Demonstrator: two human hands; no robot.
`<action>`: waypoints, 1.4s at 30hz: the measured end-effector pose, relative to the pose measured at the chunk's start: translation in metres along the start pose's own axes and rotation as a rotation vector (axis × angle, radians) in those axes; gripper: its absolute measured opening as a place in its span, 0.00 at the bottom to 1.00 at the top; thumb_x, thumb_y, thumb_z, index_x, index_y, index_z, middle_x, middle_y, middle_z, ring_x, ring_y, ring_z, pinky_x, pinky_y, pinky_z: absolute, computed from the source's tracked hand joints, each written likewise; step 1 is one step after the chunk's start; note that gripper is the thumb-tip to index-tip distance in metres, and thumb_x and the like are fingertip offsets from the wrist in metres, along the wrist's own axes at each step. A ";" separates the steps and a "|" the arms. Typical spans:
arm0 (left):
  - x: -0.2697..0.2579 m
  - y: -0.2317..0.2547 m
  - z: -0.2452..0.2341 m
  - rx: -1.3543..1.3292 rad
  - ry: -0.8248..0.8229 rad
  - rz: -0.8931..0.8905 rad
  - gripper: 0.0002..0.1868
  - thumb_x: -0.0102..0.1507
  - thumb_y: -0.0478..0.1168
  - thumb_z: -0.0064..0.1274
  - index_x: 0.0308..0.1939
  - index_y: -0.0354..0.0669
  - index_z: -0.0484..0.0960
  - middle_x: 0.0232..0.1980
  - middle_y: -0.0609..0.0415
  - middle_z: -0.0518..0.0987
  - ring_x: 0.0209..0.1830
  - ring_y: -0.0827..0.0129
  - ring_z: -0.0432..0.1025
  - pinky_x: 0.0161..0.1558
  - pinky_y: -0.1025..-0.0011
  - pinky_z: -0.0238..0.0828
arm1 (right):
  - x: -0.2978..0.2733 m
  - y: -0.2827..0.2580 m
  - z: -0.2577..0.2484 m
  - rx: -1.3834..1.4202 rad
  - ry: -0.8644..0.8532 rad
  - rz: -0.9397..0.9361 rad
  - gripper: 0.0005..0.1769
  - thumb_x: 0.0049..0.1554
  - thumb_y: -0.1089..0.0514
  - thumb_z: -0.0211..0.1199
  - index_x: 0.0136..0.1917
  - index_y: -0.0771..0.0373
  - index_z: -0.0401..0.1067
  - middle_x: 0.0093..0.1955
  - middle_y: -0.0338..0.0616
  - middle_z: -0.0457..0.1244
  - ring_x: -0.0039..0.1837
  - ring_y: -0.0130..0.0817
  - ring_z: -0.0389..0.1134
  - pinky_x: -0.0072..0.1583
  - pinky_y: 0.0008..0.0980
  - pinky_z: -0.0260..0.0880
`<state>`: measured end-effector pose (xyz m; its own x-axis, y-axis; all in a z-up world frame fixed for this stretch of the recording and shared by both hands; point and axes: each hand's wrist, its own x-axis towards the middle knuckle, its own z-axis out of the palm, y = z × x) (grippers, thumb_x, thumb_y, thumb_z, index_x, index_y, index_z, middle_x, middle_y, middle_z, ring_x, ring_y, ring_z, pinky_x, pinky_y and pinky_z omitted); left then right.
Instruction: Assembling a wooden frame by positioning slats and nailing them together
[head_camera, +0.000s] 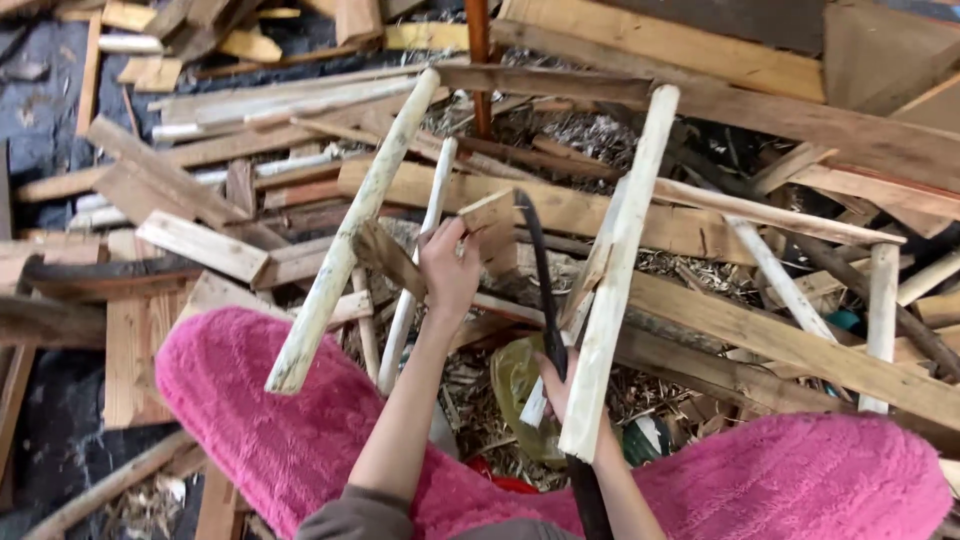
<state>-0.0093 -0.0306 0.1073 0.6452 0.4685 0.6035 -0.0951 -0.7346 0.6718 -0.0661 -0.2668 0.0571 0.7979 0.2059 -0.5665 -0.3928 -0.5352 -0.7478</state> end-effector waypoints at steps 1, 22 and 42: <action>0.002 0.006 -0.002 0.008 0.002 -0.015 0.10 0.59 0.36 0.62 0.31 0.52 0.75 0.31 0.64 0.78 0.38 0.64 0.75 0.52 0.68 0.67 | -0.015 -0.014 -0.002 -0.011 -0.012 0.007 0.22 0.63 0.41 0.57 0.50 0.63 0.65 0.27 0.48 0.65 0.25 0.36 0.70 0.27 0.28 0.74; 0.005 0.002 0.000 0.127 0.074 0.115 0.12 0.60 0.41 0.62 0.30 0.55 0.71 0.29 0.65 0.74 0.36 0.70 0.75 0.55 0.72 0.60 | -0.034 -0.043 0.006 0.098 0.056 -0.225 0.18 0.63 0.53 0.59 0.35 0.64 0.65 0.17 0.49 0.60 0.19 0.36 0.64 0.23 0.27 0.65; 0.019 -0.003 0.001 0.091 0.036 0.084 0.09 0.59 0.35 0.57 0.29 0.46 0.71 0.29 0.50 0.74 0.35 0.52 0.73 0.49 0.60 0.61 | -0.032 -0.039 0.000 0.034 0.029 -0.230 0.19 0.63 0.50 0.59 0.37 0.64 0.65 0.18 0.47 0.61 0.20 0.36 0.64 0.24 0.31 0.63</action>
<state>0.0036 -0.0204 0.1163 0.6098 0.4200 0.6721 -0.0774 -0.8124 0.5779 -0.0762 -0.2529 0.1041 0.8807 0.2957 -0.3701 -0.2141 -0.4486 -0.8677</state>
